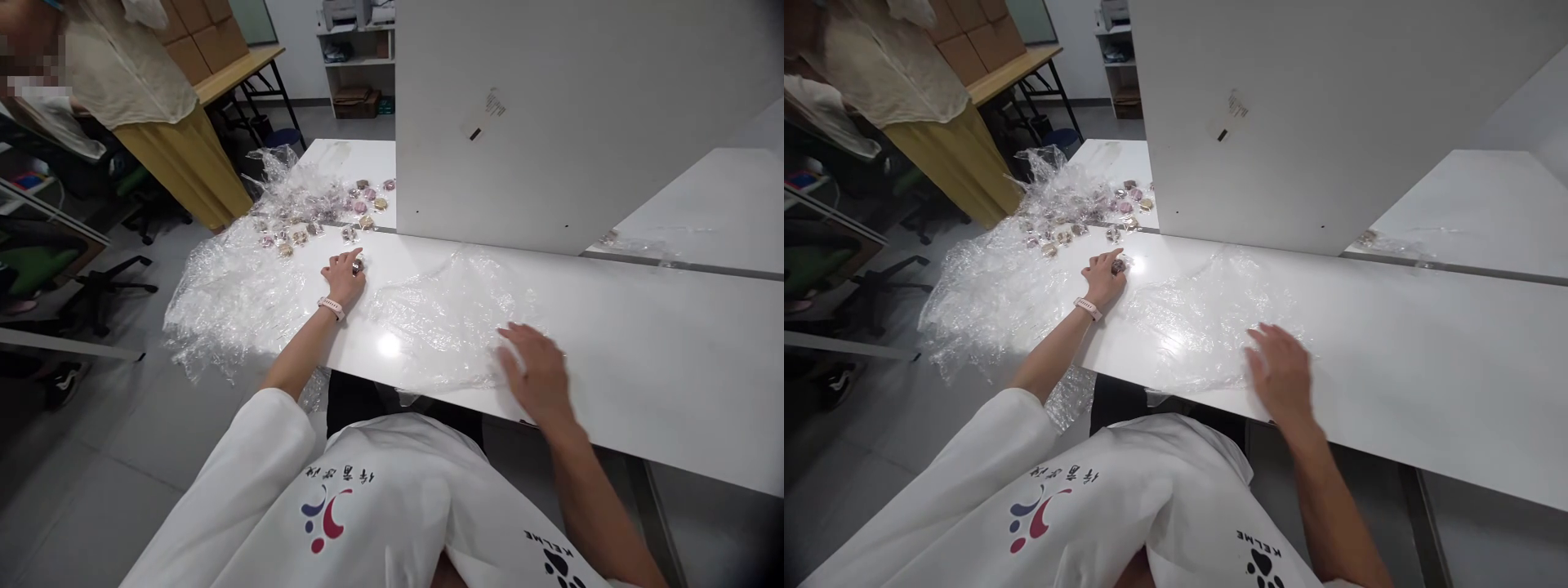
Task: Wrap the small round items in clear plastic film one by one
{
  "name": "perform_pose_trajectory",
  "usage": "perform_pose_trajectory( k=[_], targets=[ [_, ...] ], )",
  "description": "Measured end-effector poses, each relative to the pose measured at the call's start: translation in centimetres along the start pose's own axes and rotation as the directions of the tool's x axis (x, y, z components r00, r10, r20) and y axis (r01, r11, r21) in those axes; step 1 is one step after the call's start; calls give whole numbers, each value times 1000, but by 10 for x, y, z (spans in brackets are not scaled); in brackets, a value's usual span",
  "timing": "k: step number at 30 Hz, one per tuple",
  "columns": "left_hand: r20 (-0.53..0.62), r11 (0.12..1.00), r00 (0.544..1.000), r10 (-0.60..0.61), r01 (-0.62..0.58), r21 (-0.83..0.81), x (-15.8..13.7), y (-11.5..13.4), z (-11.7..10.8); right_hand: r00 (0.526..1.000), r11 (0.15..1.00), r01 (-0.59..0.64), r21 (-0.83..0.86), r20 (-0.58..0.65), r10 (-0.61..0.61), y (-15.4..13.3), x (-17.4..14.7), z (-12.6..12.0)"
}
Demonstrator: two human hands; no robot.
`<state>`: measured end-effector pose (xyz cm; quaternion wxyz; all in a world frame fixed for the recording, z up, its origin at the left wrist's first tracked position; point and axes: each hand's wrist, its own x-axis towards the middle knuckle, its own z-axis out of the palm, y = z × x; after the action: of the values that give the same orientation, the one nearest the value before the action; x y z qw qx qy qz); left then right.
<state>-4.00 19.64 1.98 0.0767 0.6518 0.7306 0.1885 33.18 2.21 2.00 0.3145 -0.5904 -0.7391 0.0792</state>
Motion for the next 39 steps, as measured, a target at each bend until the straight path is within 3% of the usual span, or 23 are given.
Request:
perform_pose_trajectory(
  k=[2,4,6,11,17,20,22,25,27,29,32,35,37,39],
  targets=[
    [-5,997,997,-71,72,41,-1,1,2,970,982,161,101,165,-177,-35,-10,14],
    [-3,988,989,-146,146,53,-5,3,4,879,932,304,200,319,-355,-58,-24,30],
    [-1,987,988,-156,156,35,-11,6,6,820,896,356,264,372,-435,-61,-36,40],
    [-19,999,999,-36,35,-28,-15,1,5,866,895,280,347,311,-392,-32,-50,34],
    [-44,991,998,-54,48,-124,6,-4,-5,888,912,172,374,342,-308,-29,-49,25],
    [-95,971,995,-10,-12,-237,5,27,-24,898,917,152,368,337,-284,-33,-48,27],
    [-146,931,978,151,-190,-311,-13,63,-35,904,918,161,361,320,-284,-34,-47,29],
    [-94,773,863,496,-489,-404,-65,119,-34,922,918,209,337,245,-300,-33,-49,33],
    [46,677,745,665,-576,-459,-105,145,-16,931,914,250,319,178,-317,-32,-54,37],
    [208,655,641,738,-607,-450,-136,156,9,939,910,276,308,118,-324,-33,-64,39],
    [351,626,519,779,-659,-417,-152,149,31,945,897,295,328,38,-324,-37,-79,38],
    [354,608,495,793,-628,-486,-140,126,16,971,885,233,403,-45,-235,-44,-81,28],
    [380,607,478,792,-553,-570,-130,107,-9,997,895,62,443,-69,-35,-48,-72,19],
    [411,591,430,804,-502,-631,-126,89,-31,975,867,-165,470,-52,214,-49,-53,11]
  ],
)
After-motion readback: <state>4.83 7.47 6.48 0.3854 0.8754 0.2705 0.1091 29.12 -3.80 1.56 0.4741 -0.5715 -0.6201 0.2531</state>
